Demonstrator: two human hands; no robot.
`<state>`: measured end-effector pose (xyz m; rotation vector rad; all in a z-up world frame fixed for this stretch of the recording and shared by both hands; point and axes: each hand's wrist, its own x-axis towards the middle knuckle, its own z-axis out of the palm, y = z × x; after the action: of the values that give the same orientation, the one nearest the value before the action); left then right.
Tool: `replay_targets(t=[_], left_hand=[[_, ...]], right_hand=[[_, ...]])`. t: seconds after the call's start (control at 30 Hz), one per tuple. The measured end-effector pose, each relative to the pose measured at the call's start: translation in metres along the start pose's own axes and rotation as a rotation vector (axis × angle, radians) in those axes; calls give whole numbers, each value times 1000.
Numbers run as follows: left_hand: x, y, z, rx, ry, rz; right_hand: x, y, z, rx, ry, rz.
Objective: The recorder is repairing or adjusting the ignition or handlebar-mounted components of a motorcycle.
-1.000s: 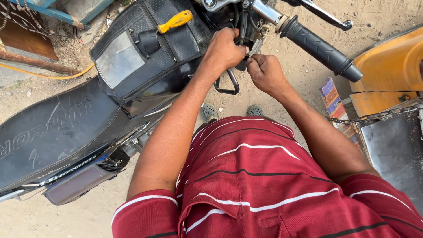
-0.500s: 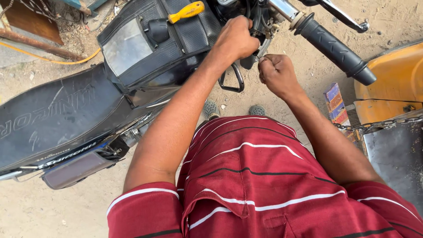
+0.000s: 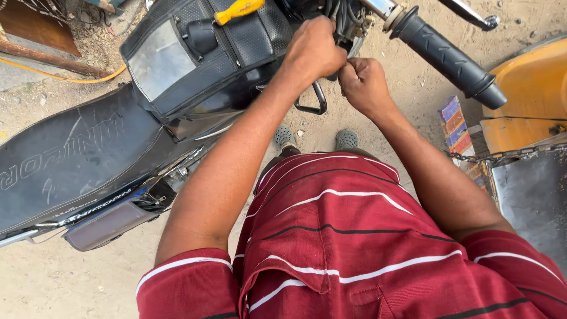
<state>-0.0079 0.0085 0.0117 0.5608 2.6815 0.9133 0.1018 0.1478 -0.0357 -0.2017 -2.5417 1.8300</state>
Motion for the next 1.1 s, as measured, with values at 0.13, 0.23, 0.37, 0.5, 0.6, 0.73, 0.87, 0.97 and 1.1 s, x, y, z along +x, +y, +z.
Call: replay_targets(t=[0.13, 0.23, 0.37, 0.5, 0.6, 0.73, 0.87, 0.97, 1.1], left_hand=[[-6, 1, -11, -86, -28, -41], [-1, -2, 0, -60, 32, -17], [-7, 3, 1, -49, -16, -59], [-3, -11, 2, 23, 77, 36], [-1, -11, 7, 35, 82, 52], [-3, -5, 0, 23, 22, 8], [0, 3, -3, 55, -30, -57], [-2, -2, 5, -31, 0, -31], [-6, 1, -10, -35, 123, 35]], right_hand=[[-12, -21, -2, -62, -11, -19], [-6, -9, 0, -64, 6, -11], [1, -3, 4, -89, 9, -102], [-8, -15, 6, -202, 44, -124], [2, -4, 7, -191, 20, -84], [1, -7, 10, -179, 30, -131], [-4, -13, 8, -198, 82, -54], [7, -8, 10, -79, 76, -12], [-1, -5, 14, -167, 72, -109]])
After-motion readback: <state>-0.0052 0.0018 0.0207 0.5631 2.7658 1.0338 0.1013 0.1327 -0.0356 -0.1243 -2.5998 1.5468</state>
